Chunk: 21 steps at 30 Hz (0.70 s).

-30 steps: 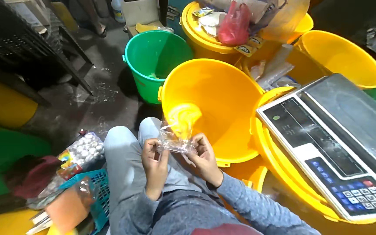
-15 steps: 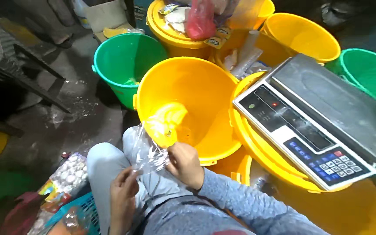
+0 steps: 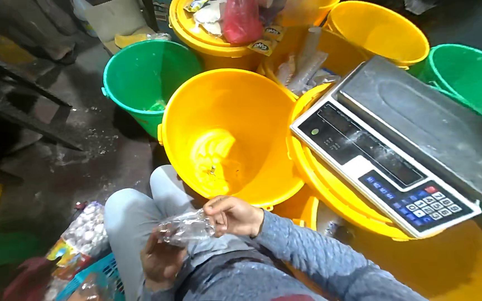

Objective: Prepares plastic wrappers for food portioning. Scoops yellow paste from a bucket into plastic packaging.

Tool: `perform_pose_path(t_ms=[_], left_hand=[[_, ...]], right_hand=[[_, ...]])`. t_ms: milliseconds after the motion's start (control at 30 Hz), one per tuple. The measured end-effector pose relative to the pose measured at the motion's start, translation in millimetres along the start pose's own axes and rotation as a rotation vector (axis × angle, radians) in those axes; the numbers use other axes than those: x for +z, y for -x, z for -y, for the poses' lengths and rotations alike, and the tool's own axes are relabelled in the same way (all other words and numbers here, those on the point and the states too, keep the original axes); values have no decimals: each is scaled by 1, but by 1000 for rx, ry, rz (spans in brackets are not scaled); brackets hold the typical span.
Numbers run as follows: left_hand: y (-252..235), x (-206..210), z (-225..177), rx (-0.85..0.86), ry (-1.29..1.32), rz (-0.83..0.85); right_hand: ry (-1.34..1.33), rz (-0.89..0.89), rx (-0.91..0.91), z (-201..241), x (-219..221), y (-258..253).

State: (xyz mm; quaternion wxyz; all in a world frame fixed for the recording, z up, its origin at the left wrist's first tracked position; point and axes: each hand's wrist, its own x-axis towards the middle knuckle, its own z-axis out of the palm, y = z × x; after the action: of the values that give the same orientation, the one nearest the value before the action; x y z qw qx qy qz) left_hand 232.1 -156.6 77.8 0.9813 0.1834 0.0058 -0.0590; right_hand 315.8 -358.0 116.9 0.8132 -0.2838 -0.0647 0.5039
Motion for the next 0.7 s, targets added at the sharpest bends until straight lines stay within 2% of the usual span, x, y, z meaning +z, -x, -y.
perform_pose_path(t_ms=[67, 167, 267, 367, 467, 567, 633, 700], left_hand=[[1, -1, -2, -27, 9, 201], [-10, -1, -19, -124, -437, 380], [-27, 4, -43, -68, -747, 429], [-30, 24, -45, 120, -1065, 253], [-29, 44, -13, 378, -1057, -58], [-34, 51, 17, 668, -1010, -289], [-37, 44, 25, 859, -1075, -335], [-35, 31, 25, 1036, -1266, -311]], right_hand=[[-22, -59, -65, 3, 2, 1], [-126, -73, -186, 5, 4, 4], [140, 27, -330, 12, -7, 8], [544, 37, -484, 17, -10, 8], [665, -269, -632, -2, 11, 2], [749, -527, -847, -16, 18, -8], [905, -641, -1052, -18, 7, -11], [1202, -707, -1178, -12, -9, -8]])
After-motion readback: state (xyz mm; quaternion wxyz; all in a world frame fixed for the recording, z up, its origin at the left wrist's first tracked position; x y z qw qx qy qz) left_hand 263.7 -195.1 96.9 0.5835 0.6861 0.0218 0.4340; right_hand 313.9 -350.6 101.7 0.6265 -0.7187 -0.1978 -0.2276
